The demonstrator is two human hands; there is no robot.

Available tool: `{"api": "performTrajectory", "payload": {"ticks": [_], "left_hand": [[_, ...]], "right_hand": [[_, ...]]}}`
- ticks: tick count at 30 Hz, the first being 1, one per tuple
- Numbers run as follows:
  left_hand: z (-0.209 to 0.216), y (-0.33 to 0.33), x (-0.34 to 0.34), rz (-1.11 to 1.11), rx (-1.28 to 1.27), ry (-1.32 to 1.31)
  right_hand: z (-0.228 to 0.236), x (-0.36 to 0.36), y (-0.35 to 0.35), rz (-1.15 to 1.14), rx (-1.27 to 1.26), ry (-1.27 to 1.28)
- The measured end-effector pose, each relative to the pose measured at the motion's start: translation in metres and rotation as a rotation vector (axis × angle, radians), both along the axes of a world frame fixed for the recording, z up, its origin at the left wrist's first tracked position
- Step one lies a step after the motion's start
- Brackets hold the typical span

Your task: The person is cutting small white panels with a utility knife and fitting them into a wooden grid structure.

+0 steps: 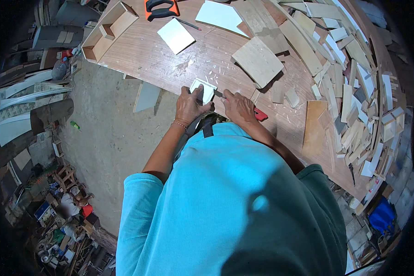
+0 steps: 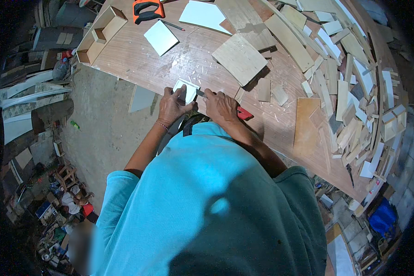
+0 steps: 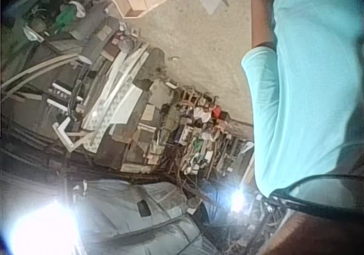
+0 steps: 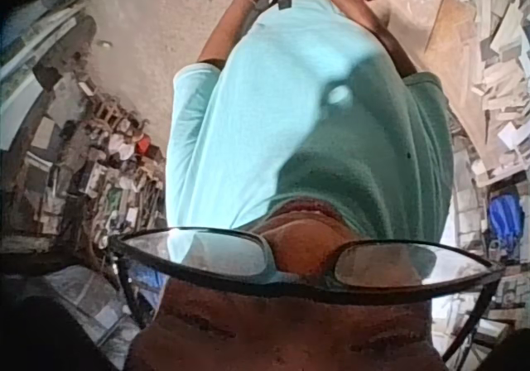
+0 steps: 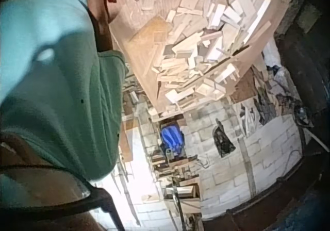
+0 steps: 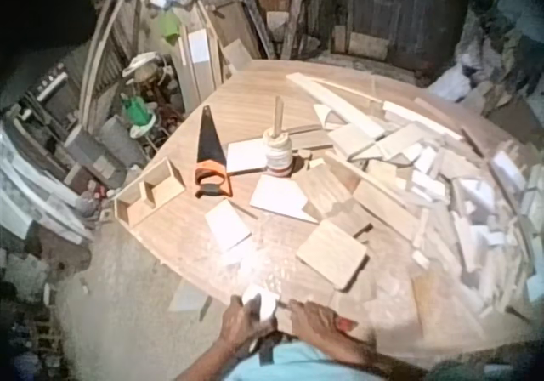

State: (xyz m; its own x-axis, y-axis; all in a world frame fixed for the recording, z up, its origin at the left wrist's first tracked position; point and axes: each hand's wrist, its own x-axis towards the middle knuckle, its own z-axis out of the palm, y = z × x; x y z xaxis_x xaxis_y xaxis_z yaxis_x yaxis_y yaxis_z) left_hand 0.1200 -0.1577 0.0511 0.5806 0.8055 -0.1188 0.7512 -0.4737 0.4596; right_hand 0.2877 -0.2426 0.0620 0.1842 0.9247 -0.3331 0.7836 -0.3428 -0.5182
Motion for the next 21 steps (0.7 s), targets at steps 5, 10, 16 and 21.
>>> {"api": "performTrajectory", "payload": {"ticks": [5,10,16,21], "left_hand": [[0.006,0.004,0.003,0.024,-0.071,0.046],[0.021,0.013,0.001,0.005,-0.199,0.076],[0.029,-0.004,0.002,-0.042,-0.201,0.191],[0.029,-0.006,0.003,-0.007,-0.176,0.184]], "right_hand": [[-0.001,0.001,0.002,-0.047,-0.05,0.125],[0.023,0.005,0.003,-0.068,-0.115,0.21],[0.008,0.003,-0.013,0.016,-0.108,0.208],[0.005,0.003,-0.013,0.058,-0.058,0.083]]}}
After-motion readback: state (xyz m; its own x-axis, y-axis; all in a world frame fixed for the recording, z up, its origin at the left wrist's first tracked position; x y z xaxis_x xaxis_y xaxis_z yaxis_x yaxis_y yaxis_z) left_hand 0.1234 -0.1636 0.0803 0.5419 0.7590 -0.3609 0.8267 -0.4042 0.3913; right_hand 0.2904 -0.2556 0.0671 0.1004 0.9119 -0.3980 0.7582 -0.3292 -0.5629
